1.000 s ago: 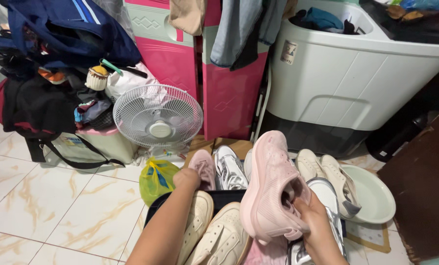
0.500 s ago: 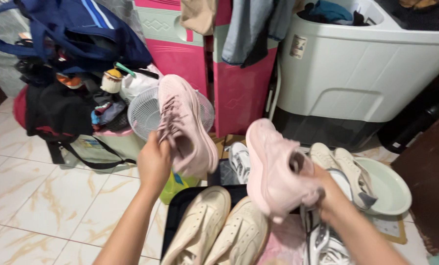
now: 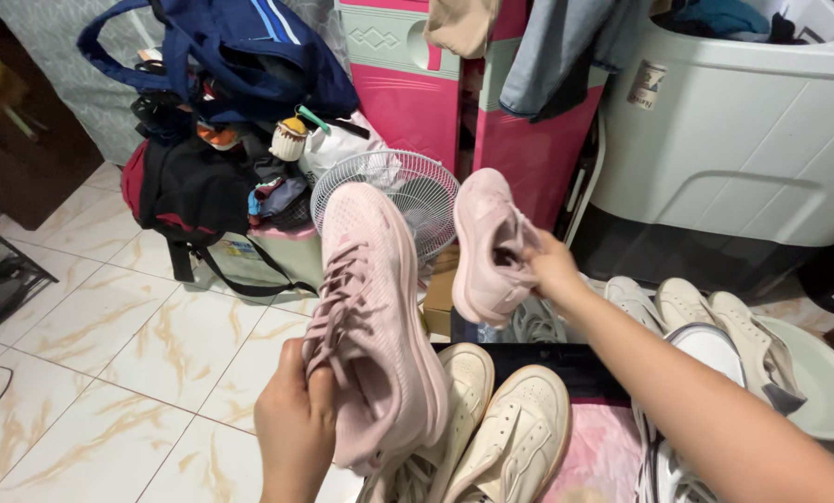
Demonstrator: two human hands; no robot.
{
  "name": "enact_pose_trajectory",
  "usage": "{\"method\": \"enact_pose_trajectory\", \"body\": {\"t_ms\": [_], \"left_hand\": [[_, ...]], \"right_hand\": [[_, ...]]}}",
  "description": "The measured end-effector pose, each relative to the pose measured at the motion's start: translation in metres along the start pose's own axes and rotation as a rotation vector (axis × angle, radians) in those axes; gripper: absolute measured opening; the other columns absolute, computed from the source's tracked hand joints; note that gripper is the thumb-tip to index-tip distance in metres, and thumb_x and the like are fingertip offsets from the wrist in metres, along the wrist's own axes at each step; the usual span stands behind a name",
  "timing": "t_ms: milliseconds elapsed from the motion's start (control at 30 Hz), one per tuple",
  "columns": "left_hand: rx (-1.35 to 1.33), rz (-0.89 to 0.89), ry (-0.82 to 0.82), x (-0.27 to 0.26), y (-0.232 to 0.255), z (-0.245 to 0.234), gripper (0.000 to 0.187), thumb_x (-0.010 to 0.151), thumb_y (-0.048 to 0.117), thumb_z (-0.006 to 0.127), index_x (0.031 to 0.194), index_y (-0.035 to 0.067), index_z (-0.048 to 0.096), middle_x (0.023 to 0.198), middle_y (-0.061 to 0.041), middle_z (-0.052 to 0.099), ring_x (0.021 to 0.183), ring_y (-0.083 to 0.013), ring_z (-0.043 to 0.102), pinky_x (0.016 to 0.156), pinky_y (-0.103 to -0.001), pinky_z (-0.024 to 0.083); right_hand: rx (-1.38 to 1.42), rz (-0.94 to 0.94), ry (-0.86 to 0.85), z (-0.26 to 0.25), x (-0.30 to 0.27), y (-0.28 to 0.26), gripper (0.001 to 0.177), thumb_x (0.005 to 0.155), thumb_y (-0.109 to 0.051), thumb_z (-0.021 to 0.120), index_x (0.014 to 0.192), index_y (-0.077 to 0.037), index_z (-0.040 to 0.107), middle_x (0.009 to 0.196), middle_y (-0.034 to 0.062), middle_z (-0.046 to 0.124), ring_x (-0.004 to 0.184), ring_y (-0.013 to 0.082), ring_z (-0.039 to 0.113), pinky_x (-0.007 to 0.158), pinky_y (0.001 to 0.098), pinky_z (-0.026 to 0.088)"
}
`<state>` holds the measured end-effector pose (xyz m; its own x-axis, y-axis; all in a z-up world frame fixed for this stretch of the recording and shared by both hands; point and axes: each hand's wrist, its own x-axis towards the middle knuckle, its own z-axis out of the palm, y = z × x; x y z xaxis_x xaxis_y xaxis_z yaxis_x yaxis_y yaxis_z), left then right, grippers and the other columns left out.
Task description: The person unlaces a pink sneaker, then re-laces it by threading the laces through the eyelets and tying a knot. The person handles the shoe and laces by hand throughout the process.
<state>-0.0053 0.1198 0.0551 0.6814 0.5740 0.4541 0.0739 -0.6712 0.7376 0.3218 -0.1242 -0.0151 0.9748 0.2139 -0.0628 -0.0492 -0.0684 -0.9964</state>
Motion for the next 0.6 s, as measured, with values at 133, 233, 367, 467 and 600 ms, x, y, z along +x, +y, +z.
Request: {"method": "enact_pose_trajectory", "body": {"t_ms": [133,233,367,467,600], "left_hand": [[-0.109,-0.115,0.012,-0.012,-0.013,-0.003,0.016,0.091,0.017,0.054,0.102,0.010,0.063,0.068,-0.014,0.068,0.060,-0.0302,0.068,0.061,-0.040,0.052],[-0.169,-0.148,0.046,-0.023,-0.033,-0.006,0.015,0.092,0.018,0.055,0.097,0.008,0.065,0.071,-0.011,0.069,0.061,-0.0257,0.067,0.063,-0.035,0.053],[-0.258,-0.318,0.063,-0.033,-0.069,-0.013,0.018,0.091,0.016,0.053,0.094,0.007,0.068,0.070,-0.009,0.071,0.063,-0.0225,0.071,0.063,-0.032,0.054],[-0.310,-0.376,0.082,-0.036,-0.092,-0.012,0.017,0.090,0.016,0.054,0.094,0.007,0.068,0.070,-0.009,0.071,0.063,-0.0228,0.071,0.063,-0.033,0.055],[-0.332,-0.415,0.061,-0.043,-0.108,-0.009,0.017,0.089,0.017,0.055,0.094,0.007,0.068,0.070,-0.010,0.071,0.063,-0.0232,0.071,0.063,-0.033,0.055]], "right_hand": [[-0.594,-0.140,0.132,0.017,0.032,0.048,0.048,0.096,-0.017,0.055,0.144,-0.024,0.056,0.095,0.0150,0.075,0.072,0.0302,0.069,0.061,0.0420,0.055],[-0.978,-0.251,0.136,0.024,0.054,0.098,0.054,0.092,-0.016,0.060,0.145,-0.026,0.057,0.102,0.0207,0.076,0.090,0.0356,0.073,0.084,0.0452,0.056],[-1.013,-0.121,-0.057,0.025,0.070,0.162,0.064,0.084,-0.013,0.066,0.146,-0.021,0.052,0.113,0.0217,0.072,0.104,0.0393,0.069,0.090,0.0490,0.054],[-1.085,-0.013,-0.129,0.027,0.077,0.188,0.066,0.080,-0.009,0.068,0.143,-0.020,0.054,0.119,0.0210,0.069,0.111,0.0386,0.067,0.094,0.0473,0.053],[-1.302,0.060,-0.263,0.035,0.077,0.201,0.039,0.085,-0.011,0.067,0.124,-0.004,0.069,0.122,0.0226,0.071,0.115,0.0379,0.068,0.097,0.0460,0.055]]}}
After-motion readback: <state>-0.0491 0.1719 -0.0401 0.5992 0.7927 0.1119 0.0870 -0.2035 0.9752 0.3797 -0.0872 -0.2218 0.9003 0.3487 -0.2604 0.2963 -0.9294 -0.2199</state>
